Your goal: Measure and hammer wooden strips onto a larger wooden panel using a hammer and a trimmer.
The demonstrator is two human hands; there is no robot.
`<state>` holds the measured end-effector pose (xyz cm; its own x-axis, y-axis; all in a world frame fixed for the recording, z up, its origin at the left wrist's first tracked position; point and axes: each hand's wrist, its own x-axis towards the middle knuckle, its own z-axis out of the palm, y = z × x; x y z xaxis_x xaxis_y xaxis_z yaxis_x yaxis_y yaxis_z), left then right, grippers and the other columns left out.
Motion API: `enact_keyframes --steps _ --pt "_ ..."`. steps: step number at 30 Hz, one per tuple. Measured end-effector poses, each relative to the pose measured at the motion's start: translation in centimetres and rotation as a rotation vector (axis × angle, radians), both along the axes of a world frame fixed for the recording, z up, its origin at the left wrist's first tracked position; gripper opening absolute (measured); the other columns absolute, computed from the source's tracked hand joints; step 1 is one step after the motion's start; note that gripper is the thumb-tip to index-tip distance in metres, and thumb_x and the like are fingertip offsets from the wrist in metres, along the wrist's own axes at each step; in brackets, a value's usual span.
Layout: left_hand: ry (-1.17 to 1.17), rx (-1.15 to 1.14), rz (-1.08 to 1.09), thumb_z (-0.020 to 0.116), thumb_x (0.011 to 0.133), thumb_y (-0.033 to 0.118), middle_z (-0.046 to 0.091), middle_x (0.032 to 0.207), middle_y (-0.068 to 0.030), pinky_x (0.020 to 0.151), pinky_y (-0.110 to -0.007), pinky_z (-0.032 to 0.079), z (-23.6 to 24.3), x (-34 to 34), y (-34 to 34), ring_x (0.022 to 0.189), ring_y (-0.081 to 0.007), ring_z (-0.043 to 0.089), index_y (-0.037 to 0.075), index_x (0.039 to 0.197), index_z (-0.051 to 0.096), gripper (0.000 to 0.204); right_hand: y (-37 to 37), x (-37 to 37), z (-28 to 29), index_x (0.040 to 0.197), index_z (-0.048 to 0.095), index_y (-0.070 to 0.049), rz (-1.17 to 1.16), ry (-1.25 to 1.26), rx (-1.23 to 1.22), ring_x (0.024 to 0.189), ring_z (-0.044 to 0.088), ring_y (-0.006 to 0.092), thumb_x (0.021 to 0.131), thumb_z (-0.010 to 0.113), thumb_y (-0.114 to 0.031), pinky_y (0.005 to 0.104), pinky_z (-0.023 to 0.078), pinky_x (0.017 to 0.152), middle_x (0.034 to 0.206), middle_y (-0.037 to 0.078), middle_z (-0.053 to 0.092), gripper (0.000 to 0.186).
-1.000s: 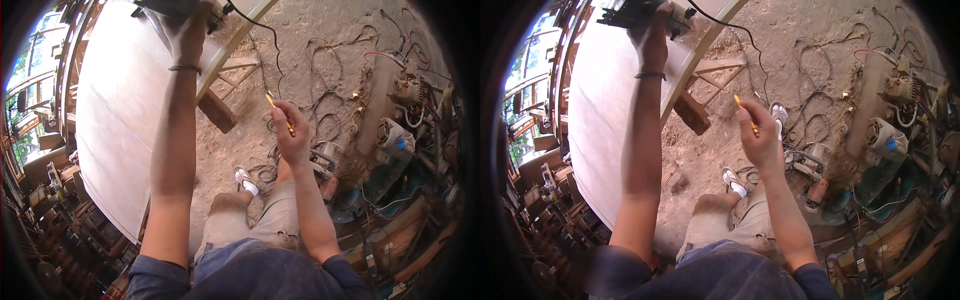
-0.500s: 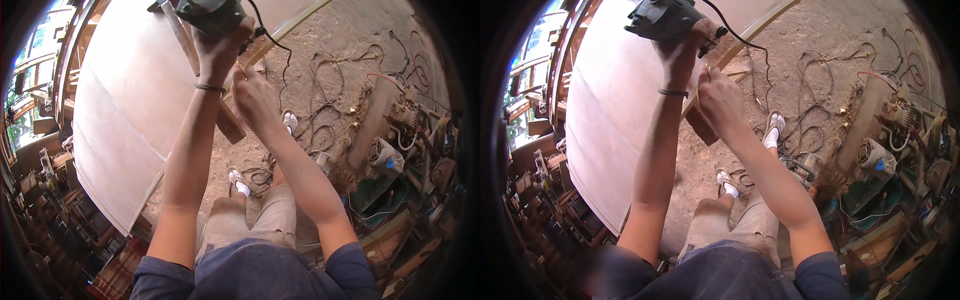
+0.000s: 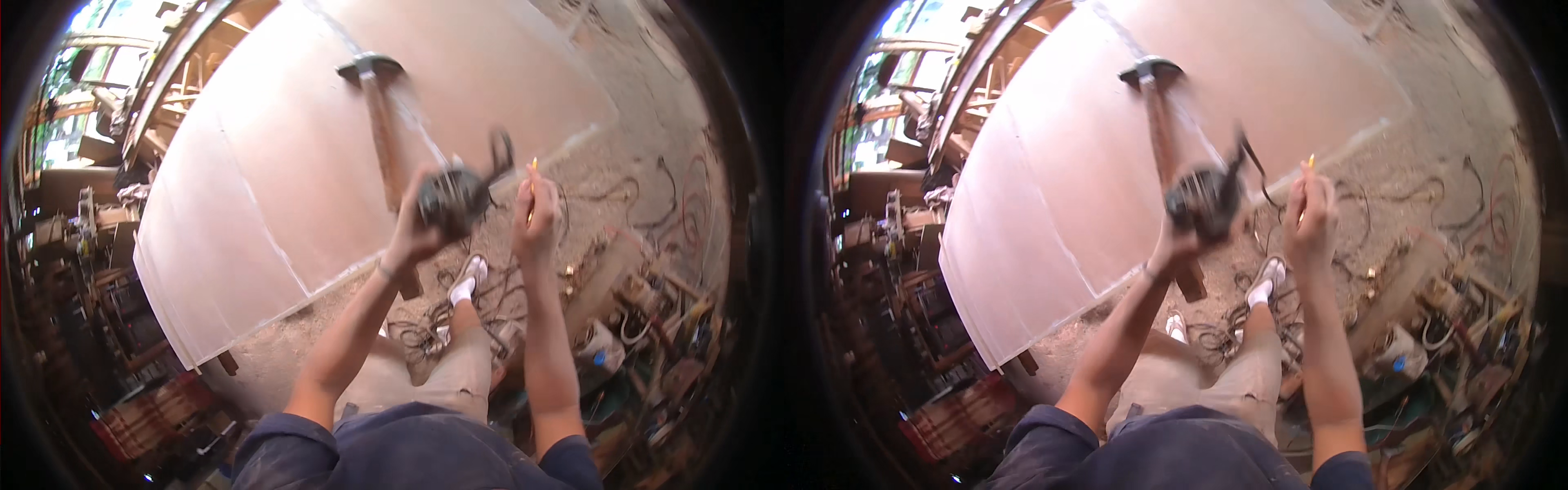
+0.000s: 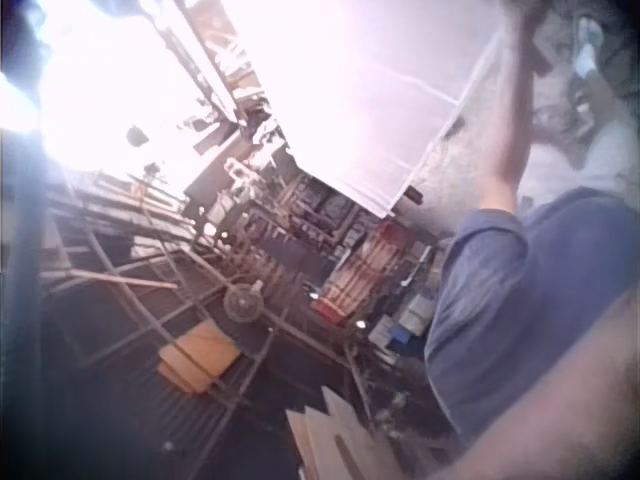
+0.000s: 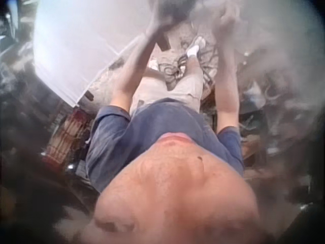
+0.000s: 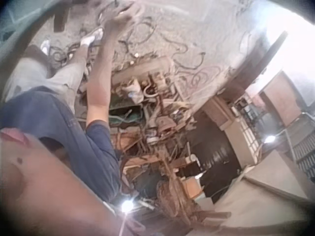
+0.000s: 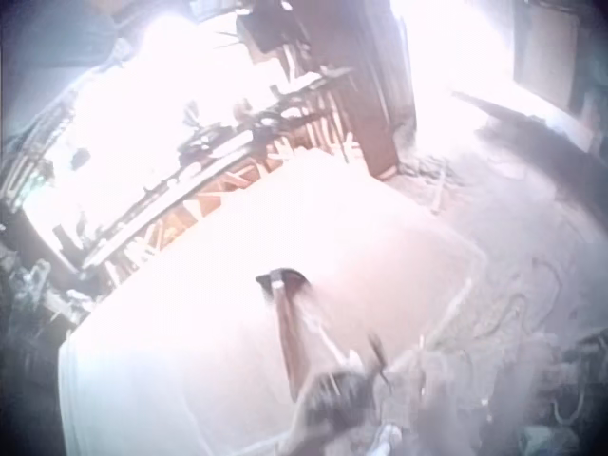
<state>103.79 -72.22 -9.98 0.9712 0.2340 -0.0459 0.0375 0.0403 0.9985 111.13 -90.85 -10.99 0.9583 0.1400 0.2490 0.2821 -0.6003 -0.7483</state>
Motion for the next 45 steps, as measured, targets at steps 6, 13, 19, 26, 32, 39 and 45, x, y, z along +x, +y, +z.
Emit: enact_keyframes --steps 6,13,19,26,32,39,45 --pt "0.044 0.719 -0.492 0.082 0.061 0.020 0.060 0.101 -0.0098 0.101 -0.041 0.038 9.9 -5.7 9.1 0.102 -0.0306 0.058 0.009 0.109 0.056 0.056 9.2 14.2 -4.7 0.111 0.064 -0.002 0.258 -0.146 -0.239 0.094 0.060 0.0350 0.098 0.051 -0.023 0.0437 0.049 0.085 0.107 0.016 0.064 0.028" --pt "0.100 0.275 0.190 0.082 0.069 0.003 0.066 0.094 -0.0067 0.083 -0.033 0.051 8.9 1.8 28.7 0.096 -0.0232 0.063 0.005 0.107 0.058 0.045 16.4 14.7 -6.5 0.102 0.064 -0.010 0.027 -0.272 -0.408 0.095 0.057 0.0297 0.096 0.053 -0.022 0.0425 0.047 0.085 0.094 0.010 0.061 0.018" --pt "-0.380 1.134 -0.109 0.090 0.054 0.021 0.063 0.101 -0.0065 0.090 -0.037 0.038 6.9 24.3 39.1 0.099 -0.0255 0.061 0.013 0.114 0.057 0.069 14.8 15.0 -6.4 0.101 0.063 -0.010 0.029 -0.214 -0.501 0.093 0.055 0.0295 0.095 0.052 -0.017 0.0417 0.046 0.083 0.093 0.009 0.060 0.014" --pt "-0.271 0.389 0.057 0.082 0.072 0.021 0.065 0.099 -0.0051 0.077 -0.030 0.052 -0.3 42.2 46.0 0.089 -0.0170 0.063 0.004 0.118 0.054 0.056 15.3 15.9 -6.0 0.102 0.062 -0.008 0.028 -0.190 -0.509 0.089 0.054 0.0305 0.095 0.051 -0.013 0.0421 0.044 0.082 0.089 0.011 0.057 0.014" --pt "-0.279 0.104 0.148 0.070 0.083 0.007 0.061 0.087 0.0001 0.066 -0.027 0.051 -3.9 48.5 52.5 0.074 -0.0110 0.060 0.006 0.103 0.061 0.022 16.7 15.4 -6.4 0.103 0.061 -0.007 0.048 -0.153 -0.484 0.089 0.053 0.0309 0.095 0.051 -0.010 0.0419 0.044 0.081 0.089 0.012 0.057 0.014" --pt "-0.352 0.037 0.141 0.070 0.081 0.006 0.062 0.090 0.0003 0.069 -0.028 0.049 -3.9 49.4 51.9 0.079 -0.0104 0.059 0.007 0.101 0.063 0.022 16.3 15.6 -5.9 0.103 0.061 -0.006 0.047 -0.177 -0.504 0.088 0.052 0.0311 0.094 0.051 -0.010 0.0409 0.043 0.080 0.091 0.012 0.058 0.014" --pt "-0.331 0.037 0.204 0.070 0.080 0.005 0.062 0.087 0.0012 0.066 -0.027 0.048 -3.8 49.8 50.7 0.077 -0.0092 0.058 0.008 0.099 0.063 0.021 15.9 15.7 -6.1 0.104 0.061 -0.006 0.051 -0.165 -0.519 0.089 0.052 0.0313 0.094 0.050 -0.010 0.0413 0.043 0.080 0.092 0.012 0.058 0.015"
